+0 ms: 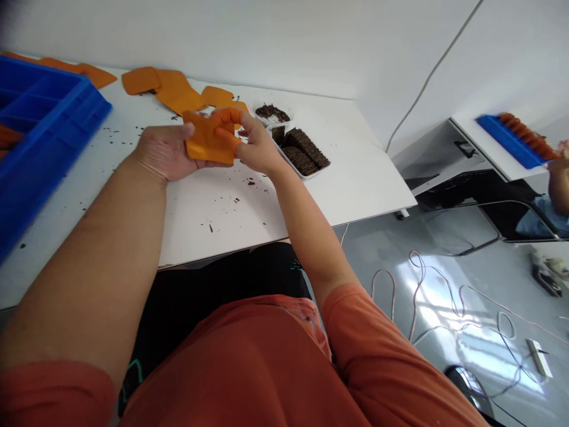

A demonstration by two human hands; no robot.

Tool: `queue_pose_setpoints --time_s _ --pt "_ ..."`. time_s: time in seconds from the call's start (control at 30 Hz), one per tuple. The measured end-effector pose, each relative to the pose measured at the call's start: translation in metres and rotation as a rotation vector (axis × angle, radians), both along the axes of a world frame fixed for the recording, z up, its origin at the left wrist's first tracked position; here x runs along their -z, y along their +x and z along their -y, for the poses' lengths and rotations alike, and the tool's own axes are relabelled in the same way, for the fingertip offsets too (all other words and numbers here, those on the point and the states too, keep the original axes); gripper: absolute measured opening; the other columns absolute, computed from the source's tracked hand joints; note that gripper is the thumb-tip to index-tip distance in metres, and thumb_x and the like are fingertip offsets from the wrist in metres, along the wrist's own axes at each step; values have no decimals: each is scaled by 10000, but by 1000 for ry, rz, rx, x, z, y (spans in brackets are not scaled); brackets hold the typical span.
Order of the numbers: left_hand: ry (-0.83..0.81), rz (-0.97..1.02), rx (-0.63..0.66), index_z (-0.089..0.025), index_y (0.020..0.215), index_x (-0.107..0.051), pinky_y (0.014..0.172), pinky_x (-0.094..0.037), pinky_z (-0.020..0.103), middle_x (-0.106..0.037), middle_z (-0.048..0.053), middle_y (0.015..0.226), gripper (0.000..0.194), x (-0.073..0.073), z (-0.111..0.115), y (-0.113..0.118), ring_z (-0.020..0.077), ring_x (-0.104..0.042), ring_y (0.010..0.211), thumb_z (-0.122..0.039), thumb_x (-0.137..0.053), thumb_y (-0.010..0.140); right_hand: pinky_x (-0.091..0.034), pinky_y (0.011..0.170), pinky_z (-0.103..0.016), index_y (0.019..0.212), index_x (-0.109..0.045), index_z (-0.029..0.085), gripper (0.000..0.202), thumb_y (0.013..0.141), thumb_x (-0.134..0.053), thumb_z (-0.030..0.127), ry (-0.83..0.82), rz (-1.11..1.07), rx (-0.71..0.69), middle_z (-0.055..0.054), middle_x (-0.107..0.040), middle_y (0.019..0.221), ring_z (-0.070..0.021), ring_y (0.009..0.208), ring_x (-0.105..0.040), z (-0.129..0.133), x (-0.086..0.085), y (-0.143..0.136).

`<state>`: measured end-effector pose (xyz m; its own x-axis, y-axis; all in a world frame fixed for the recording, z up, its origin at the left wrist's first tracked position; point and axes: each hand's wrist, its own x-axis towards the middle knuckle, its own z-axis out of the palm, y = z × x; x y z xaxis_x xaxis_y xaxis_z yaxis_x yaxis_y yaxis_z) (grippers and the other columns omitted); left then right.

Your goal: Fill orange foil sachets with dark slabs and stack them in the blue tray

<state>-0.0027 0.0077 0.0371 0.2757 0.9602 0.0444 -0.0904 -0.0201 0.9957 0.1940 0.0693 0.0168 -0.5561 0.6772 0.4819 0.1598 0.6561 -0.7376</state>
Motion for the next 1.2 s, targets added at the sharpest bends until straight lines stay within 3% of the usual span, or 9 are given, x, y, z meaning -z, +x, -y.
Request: queue_pose_setpoints --time_s 0.1,0.2,0.37,0.53,0.67,0.87,1.03,1.2 --pt "-3 22 8 -370 1236 -730 1029 -587 715 -740 53 1352 860 -7 5 -4 463 -615 1344 -902 -769 561 -579 1126 -349 1148 -652 285 359 973 -632 597 -23 34 31 8 -716 1355 -158 1239 -669 0 -1 -4" --pt "-14 12 24 -342 1311 -705 1042 -594 697 -682 64 1463 959 -9 9 -3 455 -613 1353 -991 -672 605 -582 1126 -308 1163 -648 298 207 1008 -615 431 13 91 75 31 -704 1388 -130 1269 -661 2 -1 -7" --pt "-82 46 -93 -274 1353 -660 962 -639 576 -681 114 1444 1139 -1 3 3 369 -697 1159 -1120 -339 661 -587 1099 -296 1193 -646 274 198 1016 -610 356 22 98 46 23 -715 1338 -117 1224 -651 -2 2 -6" --pt "-67 94 -91 -253 1156 -735 676 -586 384 -717 117 1349 885 5 -1 7 212 -643 772 -975 -711 644 -563 1135 -367 1186 -622 268 203 1001 -554 315 8 108 64 6 -704 1311 -146 1213 -656 -2 4 -5" --pt "-128 150 -109 -213 1065 -737 536 -475 329 -756 128 1183 745 6 2 12 199 -623 656 -878 -713 729 -521 1183 -432 1133 -627 228 232 906 -594 263 -28 76 32 -15 -698 1240 -175 1125 -659 -2 6 -5" --pt "-113 194 -56 -220 1106 -731 543 -455 304 -759 97 1056 633 10 2 12 196 -614 671 -776 -749 806 -530 1186 -410 1155 -680 239 402 756 -646 202 -4 128 -4 -22 -645 1429 -223 1279 -620 -5 8 -4" --pt "-151 161 -107 -211 1091 -723 638 -511 321 -747 87 1106 572 9 3 14 203 -641 792 -741 -724 875 -495 1220 -399 1108 -758 247 415 705 -688 319 10 142 -8 -10 -680 1407 -231 1318 -602 -7 9 -8" --pt "-180 137 -141 -203 1044 -705 630 -482 301 -736 74 1058 530 4 5 18 188 -623 794 -712 -726 898 -480 1200 -386 962 -770 221 374 668 -704 442 0 145 -11 -27 -710 1372 -224 1293 -603 -8 9 -10"
